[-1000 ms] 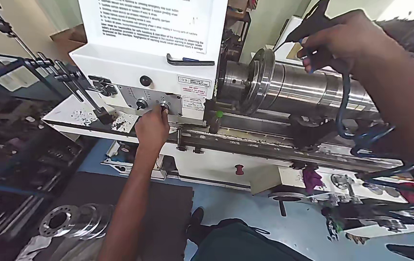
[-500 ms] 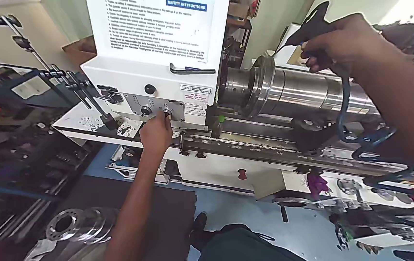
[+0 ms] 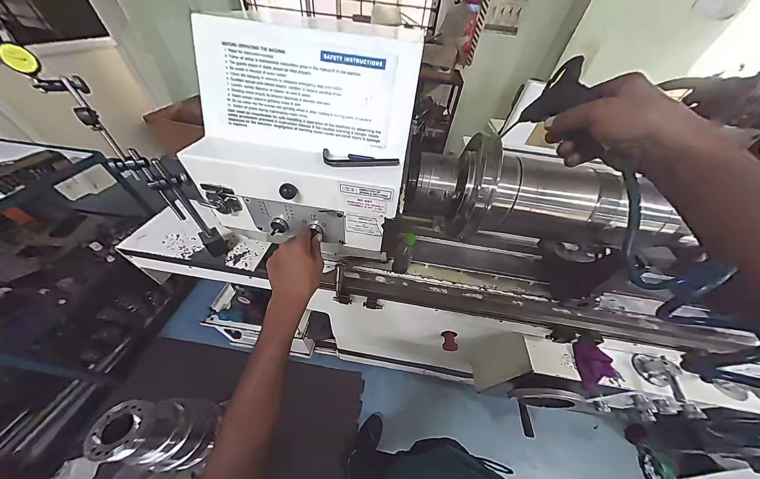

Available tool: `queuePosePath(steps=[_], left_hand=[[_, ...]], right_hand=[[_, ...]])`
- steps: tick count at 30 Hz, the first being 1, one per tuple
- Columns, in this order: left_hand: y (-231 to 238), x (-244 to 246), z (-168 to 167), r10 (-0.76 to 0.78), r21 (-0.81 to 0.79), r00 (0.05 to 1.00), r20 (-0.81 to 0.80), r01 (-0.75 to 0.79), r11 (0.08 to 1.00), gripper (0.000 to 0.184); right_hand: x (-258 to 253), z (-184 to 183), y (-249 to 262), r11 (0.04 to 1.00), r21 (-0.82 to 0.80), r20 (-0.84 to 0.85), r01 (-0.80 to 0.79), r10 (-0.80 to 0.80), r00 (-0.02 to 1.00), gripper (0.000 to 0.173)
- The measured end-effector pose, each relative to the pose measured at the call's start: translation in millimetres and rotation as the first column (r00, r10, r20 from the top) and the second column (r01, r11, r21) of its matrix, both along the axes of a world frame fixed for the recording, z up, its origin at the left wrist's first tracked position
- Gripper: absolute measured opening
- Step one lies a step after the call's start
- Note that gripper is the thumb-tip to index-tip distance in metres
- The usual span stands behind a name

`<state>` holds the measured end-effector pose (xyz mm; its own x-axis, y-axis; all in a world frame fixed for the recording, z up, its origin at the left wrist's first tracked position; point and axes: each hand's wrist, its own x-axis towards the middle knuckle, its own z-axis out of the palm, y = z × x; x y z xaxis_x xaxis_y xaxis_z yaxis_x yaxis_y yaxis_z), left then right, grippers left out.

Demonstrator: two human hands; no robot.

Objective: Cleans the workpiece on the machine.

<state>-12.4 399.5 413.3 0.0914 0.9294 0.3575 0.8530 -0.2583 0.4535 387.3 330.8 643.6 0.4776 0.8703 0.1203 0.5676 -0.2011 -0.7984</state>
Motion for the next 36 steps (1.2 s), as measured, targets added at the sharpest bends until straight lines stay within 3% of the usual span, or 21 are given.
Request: queuePosePath(steps=[22, 26, 30, 34, 36], left_hand=[[1.1, 2.9, 0.8, 0.03, -0.033, 0.999, 0.032, -0.029, 0.999, 0.035], [1.9, 2.1, 0.1, 0.025, -0.034, 0.999, 0.03, -0.024, 0.999, 0.035], [3.5, 2.8, -2.1, 0.02, -0.01, 0.999, 0.038, -0.02, 1.0, 0.035], [9.9, 3.3, -11.1, -0.009, -0.001, 0.968, 0.252, 0.01, 1.0, 0.036], [13.0, 6.0, -12.7, 0.003, -0.071, 0.87, 0.493, 0.037, 0.997, 0.036]], right_hand=[[5.0, -0.7, -18.0, 1.0, -0.015, -0.027, 0.013, -0.013, 1.0, 0.021], [21.7, -13.4, -29.9, 0.999, -0.039, -0.098, 0.038, -0.041, 0.994, 0.025], [42.5, -28.6, -47.2, 0.994, -0.026, -0.046, 0.103, -0.104, 0.994, 0.02], [60.2, -42.9, -57.9, 0.993, -0.039, -0.101, 0.109, -0.113, 0.988, 0.02], [64.9, -50.1, -60.1, 0.993, -0.019, -0.145, 0.113, -0.115, 0.983, 0.02]])
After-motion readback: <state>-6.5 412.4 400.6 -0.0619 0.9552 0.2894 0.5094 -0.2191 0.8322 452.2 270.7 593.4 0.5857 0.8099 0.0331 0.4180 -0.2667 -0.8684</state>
